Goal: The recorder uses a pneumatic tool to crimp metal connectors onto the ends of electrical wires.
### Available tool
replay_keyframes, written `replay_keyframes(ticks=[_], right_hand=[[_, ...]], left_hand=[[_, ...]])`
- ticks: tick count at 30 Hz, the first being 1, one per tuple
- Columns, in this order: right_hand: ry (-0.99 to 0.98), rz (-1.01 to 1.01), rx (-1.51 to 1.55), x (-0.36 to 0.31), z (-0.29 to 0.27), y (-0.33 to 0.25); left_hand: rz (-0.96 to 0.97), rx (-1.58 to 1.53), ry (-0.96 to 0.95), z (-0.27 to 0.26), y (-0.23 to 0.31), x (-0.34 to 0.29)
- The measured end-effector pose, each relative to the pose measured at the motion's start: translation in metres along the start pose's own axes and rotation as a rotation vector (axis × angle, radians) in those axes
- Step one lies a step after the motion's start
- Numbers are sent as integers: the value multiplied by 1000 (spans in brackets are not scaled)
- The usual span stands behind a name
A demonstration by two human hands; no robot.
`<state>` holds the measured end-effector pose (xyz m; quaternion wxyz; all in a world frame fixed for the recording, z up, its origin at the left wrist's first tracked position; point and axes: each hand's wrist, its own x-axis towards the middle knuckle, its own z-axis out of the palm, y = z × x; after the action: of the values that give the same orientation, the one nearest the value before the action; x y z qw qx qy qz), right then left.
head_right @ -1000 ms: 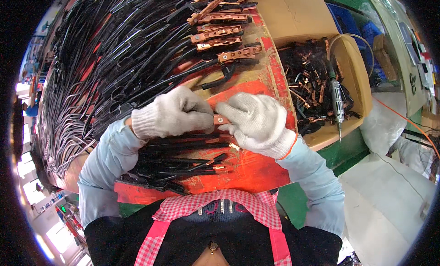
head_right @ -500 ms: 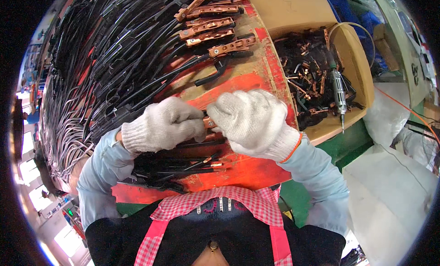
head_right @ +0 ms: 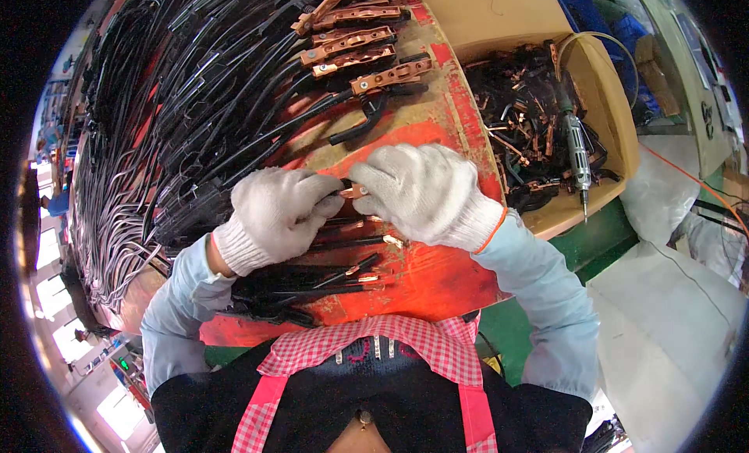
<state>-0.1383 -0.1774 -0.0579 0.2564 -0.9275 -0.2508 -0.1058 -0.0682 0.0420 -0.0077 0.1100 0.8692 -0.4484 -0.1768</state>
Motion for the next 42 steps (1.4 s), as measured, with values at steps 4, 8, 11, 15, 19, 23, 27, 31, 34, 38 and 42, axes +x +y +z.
replay_keyframes(ticks=[4, 8, 11, 15, 19, 23, 27, 31, 34, 38, 42], right_hand=[[16, -11, 54, 3, 8, 0], [17, -33, 66, 3, 18, 0], [55, -52, 54, 3, 22, -2], [111, -12, 33, 1, 21, -7], [42, 31, 31, 2, -10, 9], [293, 668, -382, -60, -43, 95], [-126, 1355, -634, -184, -37, 190], [-43, 1451, -421, -196, -28, 198], [182, 1323, -273, -203, -32, 195], [646, 1202, 298, -168, -44, 148], [1059, 885, 962, -94, -65, 78]], left_hand=[[11, -50, 60, 4, -1, 0], [38, -73, 48, 3, -3, 1], [20, -26, 49, 4, 0, 1], [-15, 3, 23, 4, 3, 1], [1, 45, 106, 2, 3, -7], [144, 127, 353, 1, -3, -10], [189, -136, 96, 1, -11, -7], [83, -123, -18, -11, -3, -7], [-38, -100, -6, -3, 3, -3], [-34, -62, 57, 11, 5, 6], [-42, -19, 137, 12, 7, 0]])
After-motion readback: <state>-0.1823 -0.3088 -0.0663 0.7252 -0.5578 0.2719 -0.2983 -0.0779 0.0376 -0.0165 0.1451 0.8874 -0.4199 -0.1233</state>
